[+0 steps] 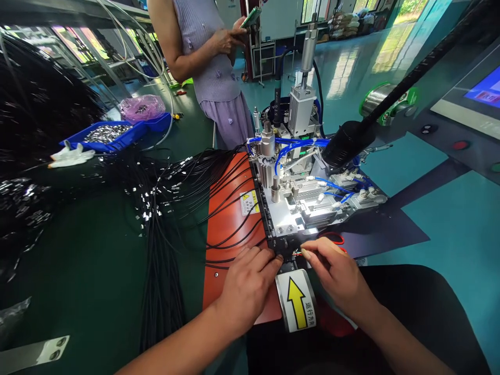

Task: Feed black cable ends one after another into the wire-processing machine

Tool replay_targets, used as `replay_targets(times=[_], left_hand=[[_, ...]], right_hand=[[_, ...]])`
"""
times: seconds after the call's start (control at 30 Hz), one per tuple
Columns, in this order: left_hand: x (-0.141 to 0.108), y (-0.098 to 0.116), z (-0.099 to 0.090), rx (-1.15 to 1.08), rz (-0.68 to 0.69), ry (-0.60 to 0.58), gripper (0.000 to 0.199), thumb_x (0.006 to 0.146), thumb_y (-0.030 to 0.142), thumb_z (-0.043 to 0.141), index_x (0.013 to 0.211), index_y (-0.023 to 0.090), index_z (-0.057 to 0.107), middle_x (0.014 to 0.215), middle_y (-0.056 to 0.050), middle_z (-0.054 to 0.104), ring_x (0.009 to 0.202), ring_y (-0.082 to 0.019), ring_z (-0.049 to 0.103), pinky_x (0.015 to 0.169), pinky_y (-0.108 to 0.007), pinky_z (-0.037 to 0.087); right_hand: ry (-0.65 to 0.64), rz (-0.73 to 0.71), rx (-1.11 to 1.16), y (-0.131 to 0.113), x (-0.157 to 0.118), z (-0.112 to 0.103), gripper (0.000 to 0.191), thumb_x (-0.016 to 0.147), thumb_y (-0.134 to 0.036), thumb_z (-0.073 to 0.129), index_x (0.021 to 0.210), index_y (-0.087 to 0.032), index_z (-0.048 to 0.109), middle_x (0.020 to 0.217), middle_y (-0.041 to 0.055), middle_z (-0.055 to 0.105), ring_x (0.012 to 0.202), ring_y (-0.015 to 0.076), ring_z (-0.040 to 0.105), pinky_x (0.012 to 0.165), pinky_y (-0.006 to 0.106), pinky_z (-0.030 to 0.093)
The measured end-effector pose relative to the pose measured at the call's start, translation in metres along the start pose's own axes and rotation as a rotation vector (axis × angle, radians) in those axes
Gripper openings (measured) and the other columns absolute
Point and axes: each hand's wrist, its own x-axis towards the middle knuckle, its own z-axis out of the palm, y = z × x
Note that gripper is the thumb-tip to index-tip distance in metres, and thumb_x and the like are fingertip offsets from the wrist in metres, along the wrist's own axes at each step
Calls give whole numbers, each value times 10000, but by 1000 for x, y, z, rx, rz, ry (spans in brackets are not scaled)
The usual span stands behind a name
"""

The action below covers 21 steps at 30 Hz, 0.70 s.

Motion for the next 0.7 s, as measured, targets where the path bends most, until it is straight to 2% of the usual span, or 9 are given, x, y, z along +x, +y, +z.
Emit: replay_targets(times=[0.1,0.17,0.4,0.7], left_hand=[[1,0,0,-1,0,4,223,994,129,459,1095,151,657,964,-58,674,805,-207,541,695,-345,420],[1,0,0,1,-3,-3,229,1000,138,451,1099,155,657,966,-61,672,808,-207,544,700,-342,424],[0,1,0,34,0,3,228,1010,170,449,1083,157,665,938,-67,653,804,-205,553,694,-338,439],[0,0,0,5,2,-11,232,999,131,450,1098,143,660,952,-81,641,818,-205,574,714,-346,469]], right_hand=[[2,-111,-16,1,4,-3,190,1009,-245,483,1135,-240,624,1049,49,646,986,210,612,850,332,476],[-37,-145,-24,2,6,-3,198,1017,-240,460,1120,-235,629,1037,55,640,975,211,614,843,334,482],[-56,-103,-90,1,8,0,193,1017,-257,448,935,-219,619,865,30,608,793,194,591,694,314,456],[-76,-22,-93,-4,10,0,213,1000,-219,438,834,-213,571,810,26,601,731,190,570,660,310,442]])
